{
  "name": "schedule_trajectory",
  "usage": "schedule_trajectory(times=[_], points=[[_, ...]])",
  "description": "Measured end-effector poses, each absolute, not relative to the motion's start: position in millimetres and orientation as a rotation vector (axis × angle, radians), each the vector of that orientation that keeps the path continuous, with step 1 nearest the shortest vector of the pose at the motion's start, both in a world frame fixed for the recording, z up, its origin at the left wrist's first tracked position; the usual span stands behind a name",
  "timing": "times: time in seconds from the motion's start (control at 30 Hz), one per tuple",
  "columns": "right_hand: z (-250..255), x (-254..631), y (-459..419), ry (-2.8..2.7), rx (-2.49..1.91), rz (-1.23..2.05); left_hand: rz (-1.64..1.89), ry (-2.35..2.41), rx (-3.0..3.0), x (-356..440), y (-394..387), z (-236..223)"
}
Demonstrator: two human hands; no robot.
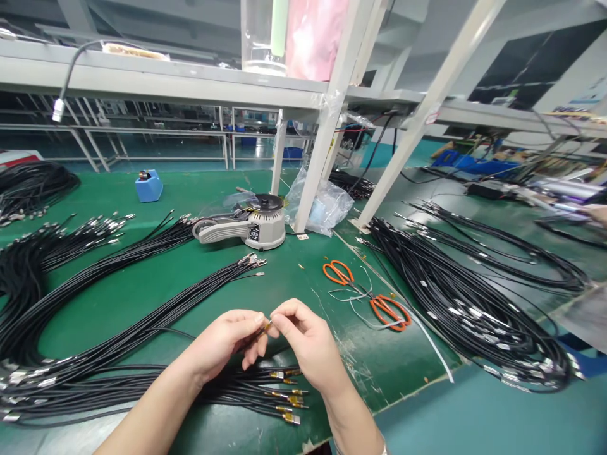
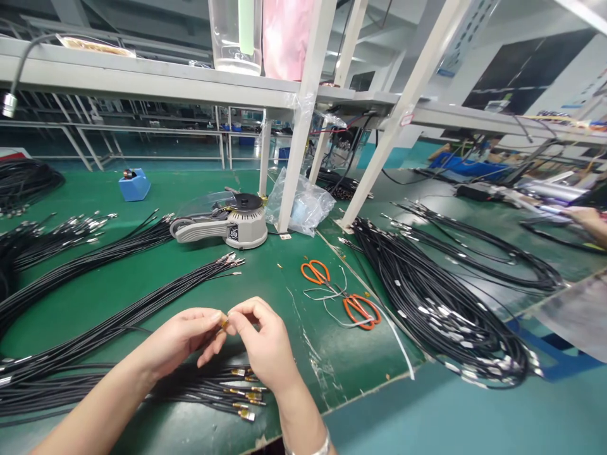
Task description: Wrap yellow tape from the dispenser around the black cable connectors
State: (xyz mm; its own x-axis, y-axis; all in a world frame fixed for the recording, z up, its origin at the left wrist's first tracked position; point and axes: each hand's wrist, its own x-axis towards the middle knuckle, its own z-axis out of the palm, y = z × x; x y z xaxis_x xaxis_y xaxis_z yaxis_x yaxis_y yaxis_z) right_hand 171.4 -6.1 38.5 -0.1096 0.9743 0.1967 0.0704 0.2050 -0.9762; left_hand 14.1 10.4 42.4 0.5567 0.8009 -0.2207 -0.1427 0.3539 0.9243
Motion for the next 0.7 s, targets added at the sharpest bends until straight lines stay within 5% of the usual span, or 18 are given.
schedule_trajectory(times=[0.7], points=[[23.6,202.4,-29.0,-1.418,-1.349,1.177,0.503,1.218,1.85,35.5,-7.4,39.7]])
